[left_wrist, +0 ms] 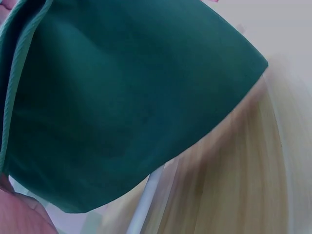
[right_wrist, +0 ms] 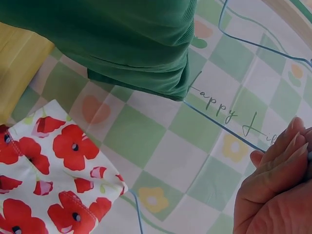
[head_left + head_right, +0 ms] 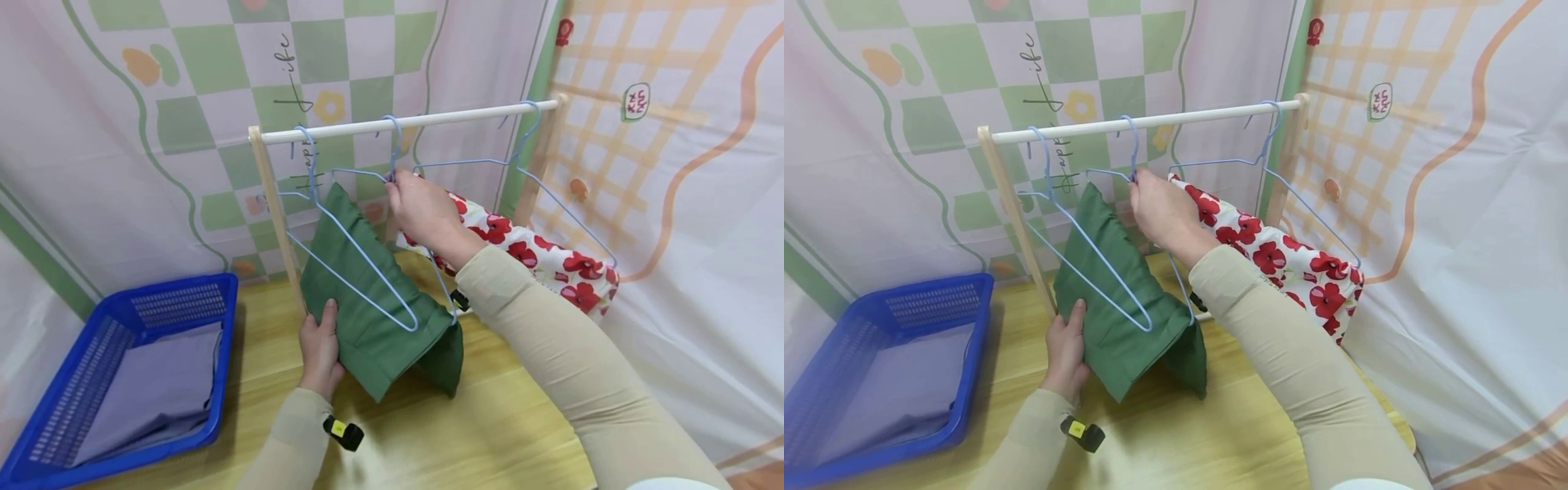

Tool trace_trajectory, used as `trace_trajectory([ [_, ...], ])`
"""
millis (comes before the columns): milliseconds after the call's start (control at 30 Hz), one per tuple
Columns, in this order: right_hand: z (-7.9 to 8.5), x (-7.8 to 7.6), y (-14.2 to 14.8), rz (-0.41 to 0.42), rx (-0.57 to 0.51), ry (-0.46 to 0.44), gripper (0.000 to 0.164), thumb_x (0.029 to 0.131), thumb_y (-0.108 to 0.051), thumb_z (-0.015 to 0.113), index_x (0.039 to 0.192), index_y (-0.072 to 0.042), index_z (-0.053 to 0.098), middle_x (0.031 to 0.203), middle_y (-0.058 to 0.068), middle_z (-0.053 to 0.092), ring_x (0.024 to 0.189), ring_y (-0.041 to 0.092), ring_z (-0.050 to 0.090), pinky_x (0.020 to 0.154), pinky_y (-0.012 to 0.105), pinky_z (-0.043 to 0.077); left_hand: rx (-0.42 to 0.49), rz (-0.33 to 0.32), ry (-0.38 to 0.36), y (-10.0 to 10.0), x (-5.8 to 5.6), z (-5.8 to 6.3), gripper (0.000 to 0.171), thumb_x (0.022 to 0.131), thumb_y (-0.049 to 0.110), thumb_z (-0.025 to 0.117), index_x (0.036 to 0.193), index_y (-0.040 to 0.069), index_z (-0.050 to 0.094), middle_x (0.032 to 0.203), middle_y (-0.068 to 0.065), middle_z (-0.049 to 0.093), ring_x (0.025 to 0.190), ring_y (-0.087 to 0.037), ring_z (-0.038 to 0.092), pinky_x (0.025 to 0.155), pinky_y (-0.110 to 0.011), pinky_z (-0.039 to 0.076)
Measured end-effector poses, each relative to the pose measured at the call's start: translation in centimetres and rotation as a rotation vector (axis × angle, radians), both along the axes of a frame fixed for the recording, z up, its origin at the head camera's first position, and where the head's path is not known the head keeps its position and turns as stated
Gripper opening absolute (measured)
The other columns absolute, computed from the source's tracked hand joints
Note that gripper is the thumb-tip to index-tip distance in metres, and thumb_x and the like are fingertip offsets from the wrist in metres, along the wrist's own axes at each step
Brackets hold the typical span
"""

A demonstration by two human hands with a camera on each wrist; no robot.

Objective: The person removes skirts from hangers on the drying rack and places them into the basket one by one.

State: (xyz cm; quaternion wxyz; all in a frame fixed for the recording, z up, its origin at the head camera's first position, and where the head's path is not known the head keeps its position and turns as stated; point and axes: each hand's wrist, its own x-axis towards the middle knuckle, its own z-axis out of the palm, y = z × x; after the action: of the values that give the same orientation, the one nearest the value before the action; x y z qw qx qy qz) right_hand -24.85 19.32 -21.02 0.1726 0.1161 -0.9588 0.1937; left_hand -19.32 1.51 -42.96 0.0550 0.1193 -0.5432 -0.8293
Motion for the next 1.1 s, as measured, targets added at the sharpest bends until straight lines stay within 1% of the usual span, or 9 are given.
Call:
trace_trajectory([
  [100, 0.1, 0.0, 0.2, 0.001, -0.004, -0.006, 0.033, 0.113, -0.031, 0.040, 0.126, -0.007, 0.060, 0.098, 0.012, 0.067, 0.088, 0.033, 0.064, 0.080, 0.049, 0.054, -0.006, -0.004, -0.006, -0.1, 0.1, 0.0, 0.058, 0.105, 0.043, 0.061, 0.149, 0.006, 0.050, 0.145, -0.009, 0.053, 0.126, -0.021, 0.053, 0.105, -0.031, 0.048],
  [233, 0.1, 0.0, 0.5, -0.004, 0.001, 0.003, 0.030, 0.112, -0.030, 0.041, 0.120, -0.007, 0.059, 0.096, 0.013, 0.067, 0.087, 0.034, 0.065, 0.080, 0.052, 0.054, 0.000, -0.009, -0.001, -0.1, 0.2, -0.1, 0.059, 0.106, 0.042, 0.061, 0.150, 0.006, 0.048, 0.146, -0.009, 0.052, 0.127, -0.021, 0.052, 0.106, -0.031, 0.047],
  [367, 0.2, -0.1, 0.8, -0.012, -0.003, -0.008, 0.030, 0.112, -0.030, 0.040, 0.121, -0.008, 0.058, 0.099, 0.014, 0.068, 0.088, 0.035, 0.064, 0.080, 0.054, 0.054, -0.001, -0.009, -0.003, -0.2, 0.4, -0.1, 0.058, 0.106, 0.042, 0.061, 0.150, 0.007, 0.049, 0.145, -0.009, 0.052, 0.125, -0.020, 0.052, 0.104, -0.029, 0.048],
  [500, 0.3, -0.1, 1.1, -0.013, -0.012, -0.026, 0.030, 0.113, -0.031, 0.041, 0.124, -0.009, 0.058, 0.104, 0.014, 0.070, 0.087, 0.034, 0.064, 0.077, 0.052, 0.054, -0.013, 0.000, -0.009, -0.3, 0.4, -0.2, 0.058, 0.105, 0.042, 0.062, 0.148, 0.005, 0.050, 0.144, -0.010, 0.053, 0.124, -0.021, 0.053, 0.101, -0.028, 0.050],
  [567, 0.4, -0.1, 1.3, -0.012, -0.017, -0.028, 0.030, 0.113, -0.030, 0.042, 0.126, -0.008, 0.058, 0.109, 0.013, 0.071, 0.089, 0.033, 0.065, 0.079, 0.052, 0.055, -0.013, 0.000, -0.013, -0.3, 0.4, -0.2, 0.058, 0.105, 0.041, 0.063, 0.148, 0.004, 0.050, 0.144, -0.010, 0.053, 0.124, -0.021, 0.053, 0.103, -0.030, 0.049],
  [667, 0.4, 0.0, 1.6, -0.008, -0.020, -0.033, 0.031, 0.113, -0.029, 0.042, 0.129, -0.007, 0.058, 0.111, 0.014, 0.071, 0.088, 0.032, 0.065, 0.079, 0.051, 0.056, -0.013, -0.004, -0.018, -0.4, 0.5, -0.3, 0.060, 0.105, 0.041, 0.063, 0.149, 0.003, 0.048, 0.146, -0.011, 0.051, 0.127, -0.022, 0.052, 0.108, -0.033, 0.046],
  [833, 0.5, 0.0, 2.0, -0.009, -0.023, -0.045, 0.035, 0.113, -0.029, 0.041, 0.133, -0.006, 0.057, 0.102, 0.013, 0.068, 0.082, 0.031, 0.062, 0.073, 0.045, 0.054, -0.011, -0.009, -0.019, -0.5, 0.7, -0.4, 0.062, 0.105, 0.040, 0.062, 0.152, 0.002, 0.045, 0.150, -0.012, 0.048, 0.132, -0.024, 0.048, 0.114, -0.038, 0.042],
  [933, 0.6, 0.0, 2.3, -0.015, -0.017, -0.044, 0.036, 0.113, -0.030, 0.039, 0.133, -0.006, 0.057, 0.099, 0.013, 0.067, 0.082, 0.031, 0.061, 0.072, 0.046, 0.053, -0.008, -0.015, -0.023, -0.6, 0.9, -0.4, 0.062, 0.106, 0.039, 0.062, 0.151, 0.001, 0.044, 0.150, -0.013, 0.047, 0.132, -0.024, 0.047, 0.115, -0.038, 0.041],
  [1100, 0.6, -0.1, 2.7, -0.018, -0.010, -0.035, 0.036, 0.113, -0.031, 0.038, 0.129, -0.005, 0.058, 0.103, 0.014, 0.068, 0.086, 0.032, 0.062, 0.077, 0.049, 0.054, -0.019, -0.019, -0.024, -0.5, 1.0, -0.6, 0.066, 0.105, 0.040, 0.062, 0.154, 0.000, 0.041, 0.153, -0.014, 0.044, 0.136, -0.026, 0.045, 0.118, -0.041, 0.038],
])
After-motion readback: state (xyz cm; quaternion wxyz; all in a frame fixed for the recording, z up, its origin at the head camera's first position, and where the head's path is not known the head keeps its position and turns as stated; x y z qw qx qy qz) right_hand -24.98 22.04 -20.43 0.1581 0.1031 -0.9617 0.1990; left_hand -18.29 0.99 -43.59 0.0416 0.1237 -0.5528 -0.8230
